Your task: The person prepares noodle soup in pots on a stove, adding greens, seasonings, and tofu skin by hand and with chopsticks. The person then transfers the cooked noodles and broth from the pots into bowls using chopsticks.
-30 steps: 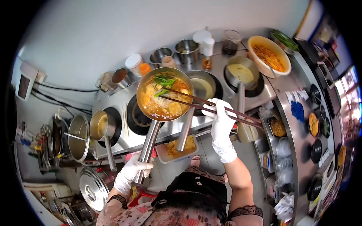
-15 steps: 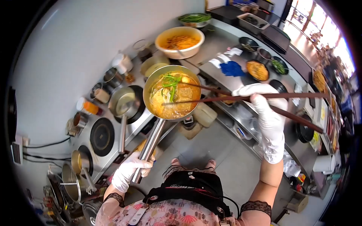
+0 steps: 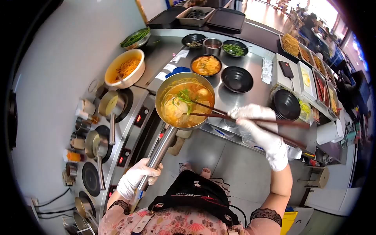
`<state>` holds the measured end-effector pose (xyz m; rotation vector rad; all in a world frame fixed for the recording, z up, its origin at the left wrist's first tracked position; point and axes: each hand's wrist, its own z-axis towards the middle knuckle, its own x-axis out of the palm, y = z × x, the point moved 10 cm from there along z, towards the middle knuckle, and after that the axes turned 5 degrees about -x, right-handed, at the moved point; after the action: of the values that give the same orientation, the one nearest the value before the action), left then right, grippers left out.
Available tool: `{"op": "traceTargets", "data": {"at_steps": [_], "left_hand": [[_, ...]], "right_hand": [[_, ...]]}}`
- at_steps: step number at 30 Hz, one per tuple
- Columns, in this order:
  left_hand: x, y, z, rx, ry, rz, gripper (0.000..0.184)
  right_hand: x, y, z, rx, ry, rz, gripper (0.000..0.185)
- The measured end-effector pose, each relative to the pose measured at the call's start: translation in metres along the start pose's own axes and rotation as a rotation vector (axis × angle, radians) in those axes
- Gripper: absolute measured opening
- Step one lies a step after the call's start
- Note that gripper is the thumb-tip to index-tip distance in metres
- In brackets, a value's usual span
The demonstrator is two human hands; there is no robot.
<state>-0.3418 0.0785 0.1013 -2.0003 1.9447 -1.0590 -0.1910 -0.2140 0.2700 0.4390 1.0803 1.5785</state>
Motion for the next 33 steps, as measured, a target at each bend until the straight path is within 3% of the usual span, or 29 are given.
{"op": "traceTargets", "data": {"at_steps": [4, 7, 9, 13, 17, 23, 33], "left_hand": [[0.020, -0.037, 0.037, -0.028, 0.036, 0.100, 0.031], [0.029, -0.066, 0.068, -0.030, 0.046, 0.173, 0.031], [0.033, -0.088, 0.088, -0.032, 0.067, 0.205, 0.030], [0.040, -0.128, 0.127, -0.031, 0.125, 0.280, 0.030], [0.038, -0.157, 0.164, -0.093, 0.151, 0.386, 0.030], [0.047, -0.184, 0.204, -0.034, 0.143, 0.524, 0.030], [0.064, -0.186, 0.228, -0.084, 0.072, 0.439, 0.032]], "right_hand": [[-0.007, 0.013, -0.011, -0.148, -0.037, -0.566, 0.011], [-0.029, -0.004, -0.011, -0.103, -0.236, -0.546, 0.005], [-0.058, -0.043, -0.013, -0.070, -0.495, -0.208, 0.005], [-0.102, -0.136, -0.031, 0.165, -0.976, 0.171, 0.015], [-0.120, -0.209, -0.040, 0.237, -1.233, 0.331, 0.019], [-0.135, -0.285, -0.060, 0.304, -1.426, 0.616, 0.018], [-0.172, -0.361, -0.083, 0.435, -1.399, 0.884, 0.022]]}}
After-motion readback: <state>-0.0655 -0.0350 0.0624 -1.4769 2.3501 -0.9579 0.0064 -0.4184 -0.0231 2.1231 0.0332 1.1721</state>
